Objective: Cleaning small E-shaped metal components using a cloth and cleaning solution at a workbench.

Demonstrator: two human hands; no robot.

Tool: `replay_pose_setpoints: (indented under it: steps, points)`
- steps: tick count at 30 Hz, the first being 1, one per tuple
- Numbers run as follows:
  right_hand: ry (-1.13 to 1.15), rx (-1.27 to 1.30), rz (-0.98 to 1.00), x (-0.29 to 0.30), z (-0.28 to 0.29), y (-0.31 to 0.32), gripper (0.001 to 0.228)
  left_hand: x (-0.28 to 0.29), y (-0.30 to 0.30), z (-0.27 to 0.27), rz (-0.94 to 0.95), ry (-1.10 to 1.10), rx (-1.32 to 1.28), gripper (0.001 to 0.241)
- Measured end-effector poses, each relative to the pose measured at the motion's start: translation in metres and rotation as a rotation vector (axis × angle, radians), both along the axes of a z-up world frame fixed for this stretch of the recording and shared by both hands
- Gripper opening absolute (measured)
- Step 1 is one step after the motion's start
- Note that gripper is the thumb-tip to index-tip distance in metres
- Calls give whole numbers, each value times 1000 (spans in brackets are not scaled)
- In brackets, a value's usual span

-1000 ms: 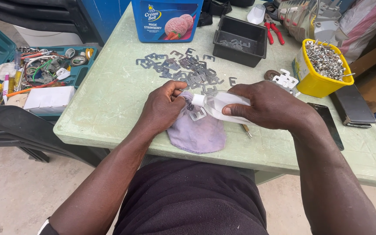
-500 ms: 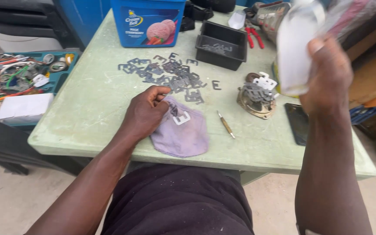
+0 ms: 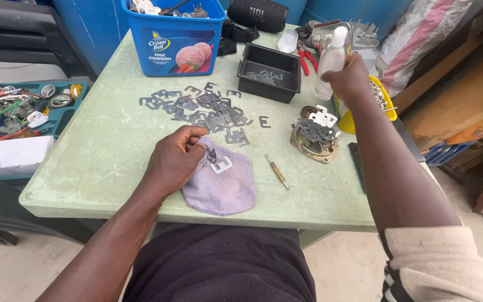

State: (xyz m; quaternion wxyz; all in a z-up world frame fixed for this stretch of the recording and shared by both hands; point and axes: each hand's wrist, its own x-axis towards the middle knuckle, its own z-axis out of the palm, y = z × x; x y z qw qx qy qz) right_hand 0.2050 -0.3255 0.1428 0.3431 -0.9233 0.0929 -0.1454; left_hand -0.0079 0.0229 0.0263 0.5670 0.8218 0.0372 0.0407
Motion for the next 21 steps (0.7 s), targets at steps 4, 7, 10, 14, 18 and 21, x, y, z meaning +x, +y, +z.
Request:
replay_pose_setpoints:
  steps: [4,7,10,14,18,21]
  points:
    - [207,142,-116,20,-6,4,70,2,1,-5,7,-6,-13,46]
    - [233,20,-117,34,-20,-8,77,0,3,-8,-10,-25,9,47]
    - [105,-119,-78,47,-33,-28,76,-5,3,-7,19,-130,-46,38]
    - [-152,-317,-35,52,-33,-36,81,-2,4,-9,8,-138,-50,39]
    - [-323,-233,17,28,-21,-25,85,-2,3,-8,6,-142,-49,39]
    - [-861,-300,120,-44,-8,10,62,-5,3,-8,7,-153,-61,38]
